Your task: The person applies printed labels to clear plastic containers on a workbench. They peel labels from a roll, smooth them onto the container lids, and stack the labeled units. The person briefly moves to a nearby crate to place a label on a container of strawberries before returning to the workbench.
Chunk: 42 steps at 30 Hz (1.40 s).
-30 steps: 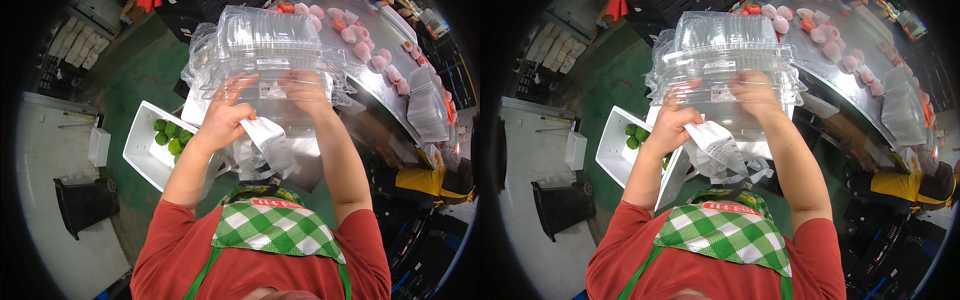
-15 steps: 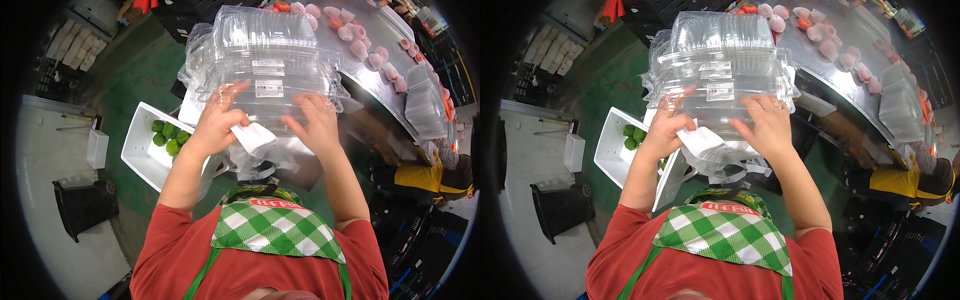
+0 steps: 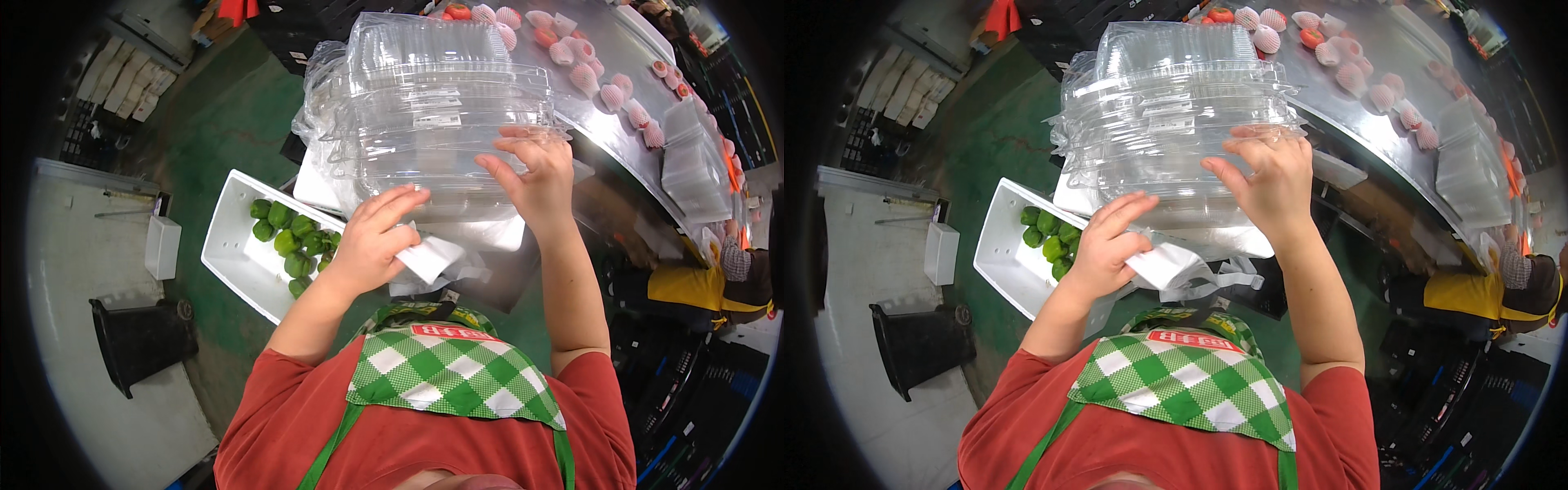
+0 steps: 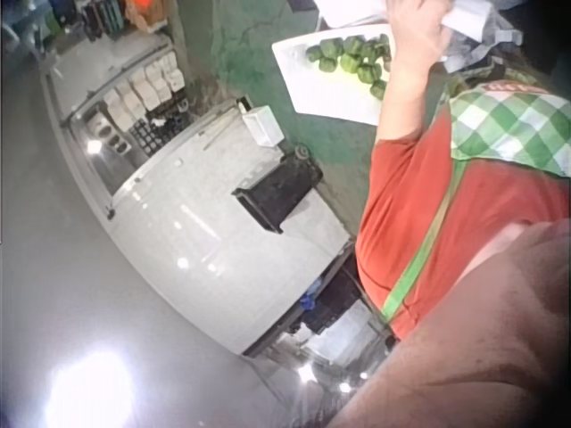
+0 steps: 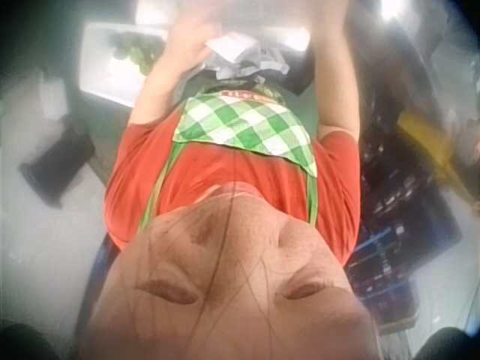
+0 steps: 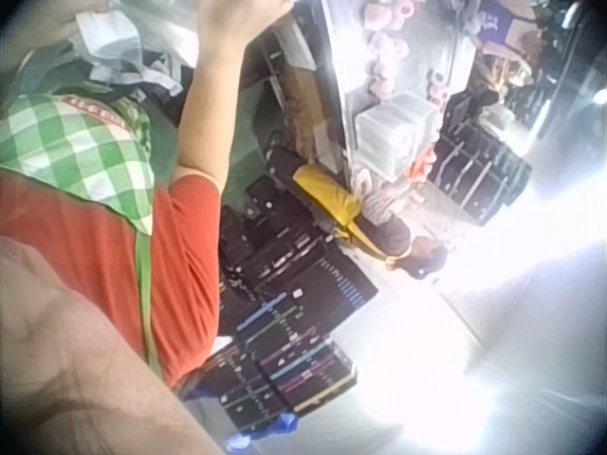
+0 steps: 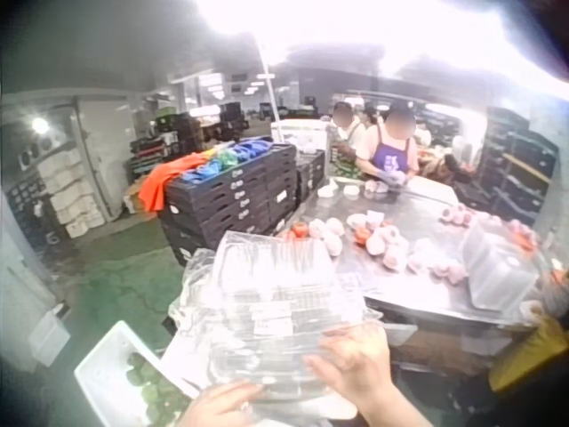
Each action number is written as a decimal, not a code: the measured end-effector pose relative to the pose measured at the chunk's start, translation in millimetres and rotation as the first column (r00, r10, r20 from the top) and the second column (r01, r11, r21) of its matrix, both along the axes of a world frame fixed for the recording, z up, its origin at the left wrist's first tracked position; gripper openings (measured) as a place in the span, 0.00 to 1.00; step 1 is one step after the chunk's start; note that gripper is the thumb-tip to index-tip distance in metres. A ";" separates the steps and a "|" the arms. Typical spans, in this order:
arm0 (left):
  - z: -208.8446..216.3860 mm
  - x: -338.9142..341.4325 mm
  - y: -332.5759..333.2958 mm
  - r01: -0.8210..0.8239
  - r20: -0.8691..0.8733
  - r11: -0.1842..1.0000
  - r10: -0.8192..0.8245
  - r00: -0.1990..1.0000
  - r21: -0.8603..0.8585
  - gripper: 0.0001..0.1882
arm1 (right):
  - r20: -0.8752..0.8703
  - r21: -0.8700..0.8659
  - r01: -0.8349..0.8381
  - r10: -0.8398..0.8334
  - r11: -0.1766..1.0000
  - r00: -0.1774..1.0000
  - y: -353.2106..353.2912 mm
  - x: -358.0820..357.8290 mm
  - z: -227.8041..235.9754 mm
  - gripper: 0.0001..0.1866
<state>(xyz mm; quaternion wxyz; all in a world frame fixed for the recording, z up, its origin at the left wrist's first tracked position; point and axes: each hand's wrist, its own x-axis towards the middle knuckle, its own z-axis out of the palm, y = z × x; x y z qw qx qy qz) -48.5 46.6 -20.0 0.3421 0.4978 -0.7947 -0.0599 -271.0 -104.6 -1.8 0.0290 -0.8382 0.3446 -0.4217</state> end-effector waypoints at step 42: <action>5.4 3.0 -42.5 -0.162 -0.070 0.972 0.152 0.986 -0.173 0.07 | 0.374 0.739 -0.443 0.239 0.507 0.896 57.1 30.3 -8.3 0.10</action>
